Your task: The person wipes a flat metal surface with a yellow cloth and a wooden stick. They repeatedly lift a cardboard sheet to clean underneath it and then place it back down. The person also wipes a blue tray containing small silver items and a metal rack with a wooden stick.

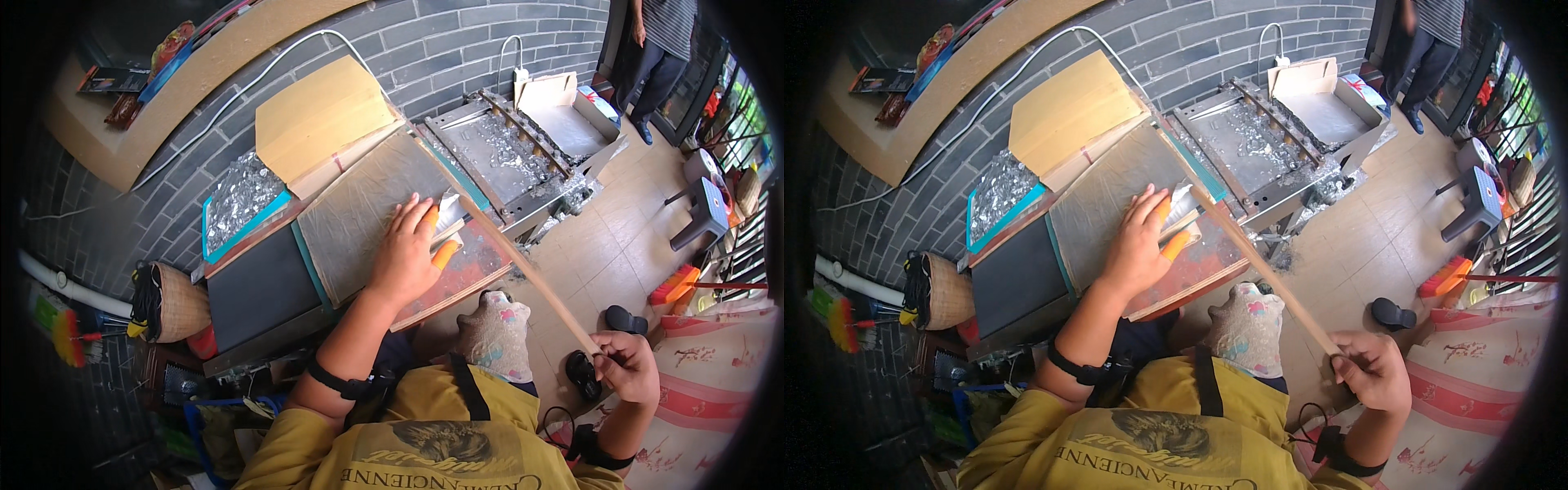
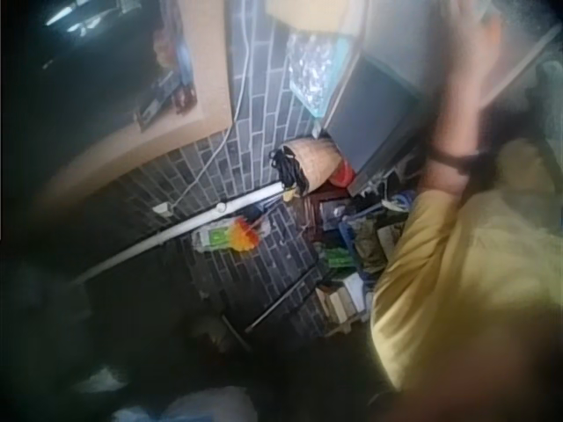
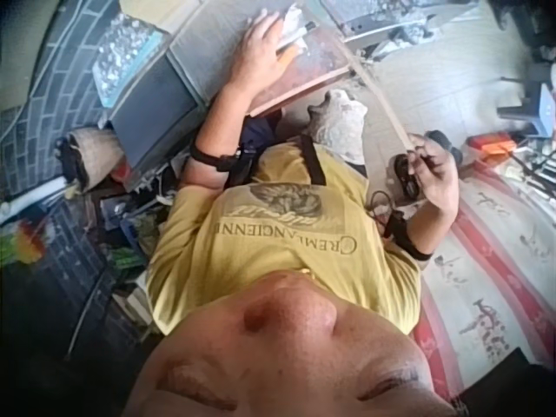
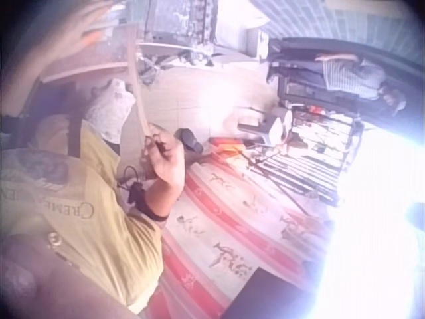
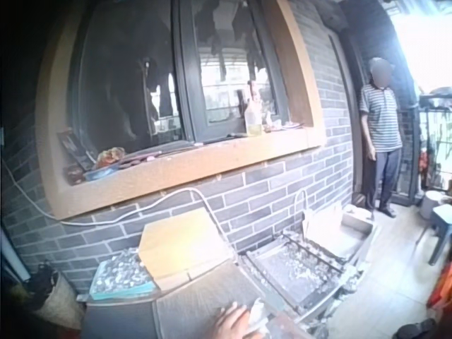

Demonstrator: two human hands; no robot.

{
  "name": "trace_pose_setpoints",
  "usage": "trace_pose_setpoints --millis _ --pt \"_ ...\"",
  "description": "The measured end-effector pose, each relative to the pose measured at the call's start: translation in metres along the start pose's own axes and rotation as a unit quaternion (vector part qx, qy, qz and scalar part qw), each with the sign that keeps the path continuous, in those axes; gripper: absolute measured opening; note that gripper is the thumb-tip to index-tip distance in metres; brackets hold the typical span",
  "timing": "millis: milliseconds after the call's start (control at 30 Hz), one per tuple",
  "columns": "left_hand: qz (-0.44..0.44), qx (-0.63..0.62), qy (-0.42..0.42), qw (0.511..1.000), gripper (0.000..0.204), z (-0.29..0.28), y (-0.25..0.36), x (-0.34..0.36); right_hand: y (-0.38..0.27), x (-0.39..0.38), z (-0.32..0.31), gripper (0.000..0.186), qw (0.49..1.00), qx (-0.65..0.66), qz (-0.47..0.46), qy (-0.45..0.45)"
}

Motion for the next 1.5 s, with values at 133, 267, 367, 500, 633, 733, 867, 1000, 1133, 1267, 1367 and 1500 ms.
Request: trace_pose_setpoints --millis 133,267,367,500,633,733,867,1000,1133,1267,1367,1500 --pt "-0.017 0.008 0.061 0.998 0.054 -0.004 -0.002 0.006 -0.001 -0.001 -0.001 0.026 1.0 -0.015 0.013 -0.014" --pt "-0.091 0.029 0.066 0.993 0.058 -0.009 0.0 0.025 -0.002 0.005 0.005 0.026 0.999 -0.015 0.036 -0.027" --pt "-0.125 0.002 0.074 0.989 0.062 -0.009 -0.001 0.035 -0.003 0.011 0.006 0.026 0.998 -0.028 0.033 -0.039" --pt "-0.207 -0.167 0.076 0.961 0.069 -0.007 -0.013 0.042 -0.005 0.015 0.008 0.026 0.999 -0.009 0.03 -0.022" --pt "-0.226 -0.265 0.101 0.932 0.066 -0.01 -0.035 0.042 -0.007 0.014 0.007 0.026 0.999 -0.01 0.023 -0.024" --pt "-0.225 -0.312 0.132 0.913 0.063 -0.022 -0.041 0.039 -0.007 0.015 0.007 0.025 0.999 -0.017 0.022 -0.022" --pt "-0.204 -0.331 0.173 0.905 0.061 -0.044 -0.037 0.034 -0.013 0.02 0.011 0.025 0.999 -0.029 0.007 -0.025" --pt "-0.179 -0.327 0.195 0.907 0.059 -0.058 -0.033 0.032 -0.019 0.039 0.025 0.025 0.999 -0.019 -0.006 -0.03" --pt "-0.172 -0.321 0.196 0.91 0.059 -0.061 -0.027 0.031 -0.015 0.068 0.048 0.024 0.999 0.012 -0.027 -0.041" --pt "-0.171 -0.323 0.182 0.913 0.061 -0.048 -0.033 0.032 -0.013 0.102 0.073 0.024 0.996 0.056 -0.041 -0.053" --pt "-0.156 -0.276 0.182 0.931 0.061 -0.041 -0.028 0.032 0.002 0.12 0.085 0.022 0.995 0.074 -0.049 -0.047" --pt "-0.146 -0.259 0.153 0.942 0.06 -0.035 -0.023 0.031 0.007 0.136 0.096 0.023 0.997 0.066 -0.033 -0.036"
Point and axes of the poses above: each hand's wrist, its own x-axis towards the middle knuckle, its own z-axis out of the palm, y = z × x, the point moved 5 cm from there along x, towards the middle knuckle, and after that the axes turned 11 degrees about -z, right-handed, at the moved point
